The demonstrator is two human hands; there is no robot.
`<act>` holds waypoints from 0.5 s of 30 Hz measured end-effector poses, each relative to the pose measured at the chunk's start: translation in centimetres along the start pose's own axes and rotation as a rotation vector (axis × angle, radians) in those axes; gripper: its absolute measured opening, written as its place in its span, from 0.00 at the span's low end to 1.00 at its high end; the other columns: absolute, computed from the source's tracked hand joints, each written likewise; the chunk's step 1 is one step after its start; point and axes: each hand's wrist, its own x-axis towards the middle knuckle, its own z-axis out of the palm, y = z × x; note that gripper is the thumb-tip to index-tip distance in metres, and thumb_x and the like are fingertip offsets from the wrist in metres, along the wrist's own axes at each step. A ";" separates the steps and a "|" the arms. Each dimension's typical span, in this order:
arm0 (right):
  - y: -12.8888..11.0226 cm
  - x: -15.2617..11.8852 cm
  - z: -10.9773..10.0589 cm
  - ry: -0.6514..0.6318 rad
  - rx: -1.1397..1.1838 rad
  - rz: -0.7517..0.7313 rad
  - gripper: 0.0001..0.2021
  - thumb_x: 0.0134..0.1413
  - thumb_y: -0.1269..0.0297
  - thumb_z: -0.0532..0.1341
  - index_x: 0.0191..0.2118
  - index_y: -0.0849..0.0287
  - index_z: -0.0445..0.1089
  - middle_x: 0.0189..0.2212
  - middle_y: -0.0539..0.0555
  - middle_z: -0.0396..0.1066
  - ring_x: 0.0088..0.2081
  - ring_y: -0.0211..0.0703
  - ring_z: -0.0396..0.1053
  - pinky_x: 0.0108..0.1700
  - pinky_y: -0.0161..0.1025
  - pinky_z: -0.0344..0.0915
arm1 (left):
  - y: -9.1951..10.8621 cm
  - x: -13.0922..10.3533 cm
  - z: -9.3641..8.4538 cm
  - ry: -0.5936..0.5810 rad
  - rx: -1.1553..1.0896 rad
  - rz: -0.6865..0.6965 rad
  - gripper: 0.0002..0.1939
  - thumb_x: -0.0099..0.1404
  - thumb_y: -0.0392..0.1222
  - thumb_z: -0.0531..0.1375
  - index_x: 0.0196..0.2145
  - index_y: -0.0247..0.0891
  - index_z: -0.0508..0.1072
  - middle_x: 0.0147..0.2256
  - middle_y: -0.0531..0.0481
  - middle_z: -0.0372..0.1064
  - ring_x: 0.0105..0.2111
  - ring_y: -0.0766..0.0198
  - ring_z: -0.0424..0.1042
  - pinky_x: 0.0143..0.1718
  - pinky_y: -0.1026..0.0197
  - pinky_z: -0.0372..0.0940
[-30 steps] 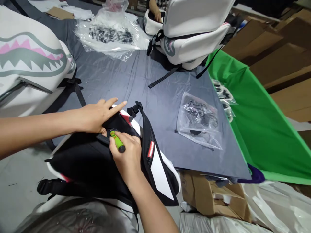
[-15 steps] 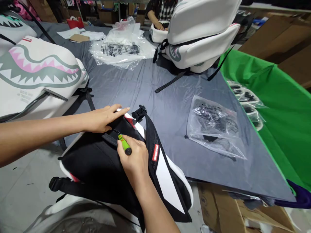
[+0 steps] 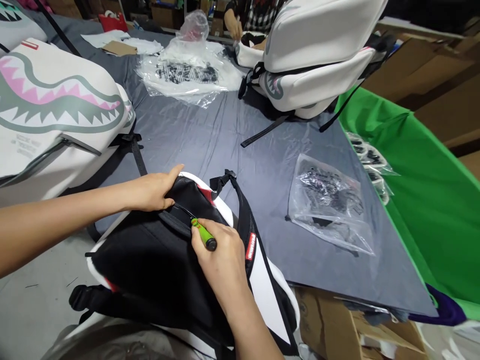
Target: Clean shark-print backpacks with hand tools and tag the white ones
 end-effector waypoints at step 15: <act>-2.3 1.4 3.7 0.089 0.109 0.044 0.07 0.54 0.67 0.63 0.38 0.52 0.78 0.36 0.49 0.81 0.37 0.47 0.77 0.47 0.46 0.68 | -0.8 0.8 0.4 -0.014 0.025 0.011 0.45 0.64 0.42 0.56 0.69 0.29 0.32 0.52 0.35 0.71 0.49 0.54 0.73 0.43 0.61 0.65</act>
